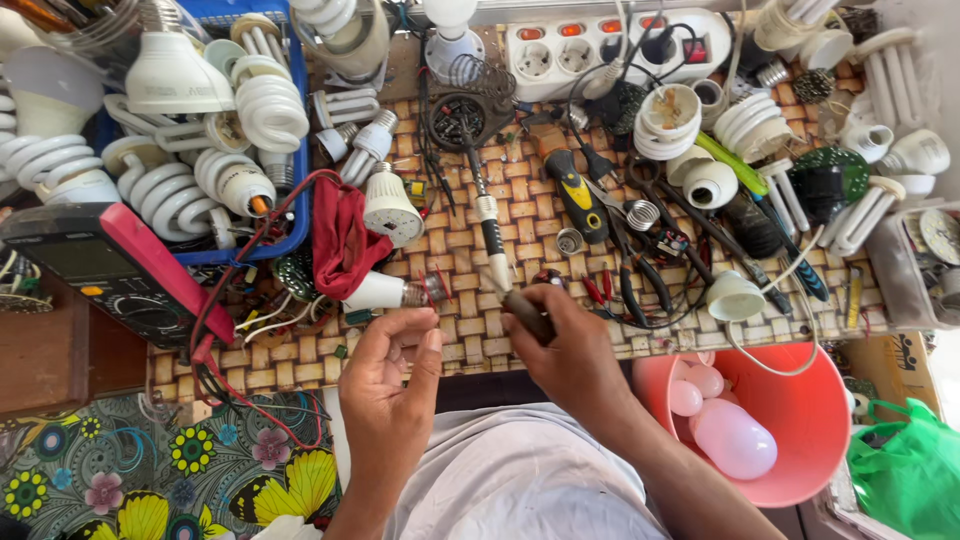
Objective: The person repairs a small electronic circuit board by soldering wires to its terminals. They use a soldering iron and solder wire to attach red and white wires to the board, then inspect the connections.
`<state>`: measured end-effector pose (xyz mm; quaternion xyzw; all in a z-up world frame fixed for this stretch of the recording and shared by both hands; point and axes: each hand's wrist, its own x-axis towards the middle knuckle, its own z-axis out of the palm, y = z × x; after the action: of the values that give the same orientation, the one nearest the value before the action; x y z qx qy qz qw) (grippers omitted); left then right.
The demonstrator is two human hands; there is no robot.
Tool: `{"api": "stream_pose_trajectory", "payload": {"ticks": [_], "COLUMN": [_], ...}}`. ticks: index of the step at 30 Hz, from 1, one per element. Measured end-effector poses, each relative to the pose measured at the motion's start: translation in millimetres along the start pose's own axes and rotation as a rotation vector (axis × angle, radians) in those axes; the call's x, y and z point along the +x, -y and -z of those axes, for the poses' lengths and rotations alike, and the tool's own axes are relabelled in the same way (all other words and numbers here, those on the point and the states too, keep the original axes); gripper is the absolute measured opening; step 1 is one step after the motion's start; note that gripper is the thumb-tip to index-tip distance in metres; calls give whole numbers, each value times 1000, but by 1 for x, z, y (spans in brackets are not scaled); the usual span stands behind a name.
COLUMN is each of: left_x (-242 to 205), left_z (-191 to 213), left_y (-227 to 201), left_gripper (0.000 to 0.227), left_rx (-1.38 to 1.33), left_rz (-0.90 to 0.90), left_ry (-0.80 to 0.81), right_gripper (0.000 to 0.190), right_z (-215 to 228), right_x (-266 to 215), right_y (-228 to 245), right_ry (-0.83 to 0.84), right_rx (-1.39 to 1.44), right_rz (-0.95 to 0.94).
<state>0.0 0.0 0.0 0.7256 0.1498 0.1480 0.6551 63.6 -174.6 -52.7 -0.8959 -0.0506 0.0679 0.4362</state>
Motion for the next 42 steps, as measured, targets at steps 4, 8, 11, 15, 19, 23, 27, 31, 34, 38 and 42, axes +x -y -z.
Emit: {"api": "stream_pose_trajectory", "payload": {"ticks": [4,8,11,15,19,23,27,31,34,38,42], "left_x": [14,28,39,47,57,56,51,39,32,21,11], "left_z": [6,1,-8,-26,-44,-47,-37,-20,-15,-10,-3], "left_y": [2,-3,-8,7,3,8,9,15,14,13,7], "left_gripper": [19,33,47,62,61,38,30,28,30,28,33], "left_rx": [-54,-124,-157,-320,-550,-638,-630,-488,-404,-125,27], "left_rz": [131,281,381,480,703,697,641,535,387,291,204], "left_ry": [61,182,293,308,185,131,151,222,292,343,356], "right_gripper": [20,15,15,17,16,17,14,20,52,23,28], "right_z": [15,15,13,10,1,-2,1,28,60,74,68], "right_x": [-2,-3,-3,-9,-20,-28,-38,-32,-5,19,29], "right_y": [10,8,9,11,0,0,2,-19,2,29,5], "right_ry": [9,23,-22,-66,13,86,40,41,-127,-374,-472], "right_rx": [164,495,518,458,492,541,482,639,456,-101,-183], "right_rz": [-13,-75,-48,30,66,178,204,203,221,435,576]}}
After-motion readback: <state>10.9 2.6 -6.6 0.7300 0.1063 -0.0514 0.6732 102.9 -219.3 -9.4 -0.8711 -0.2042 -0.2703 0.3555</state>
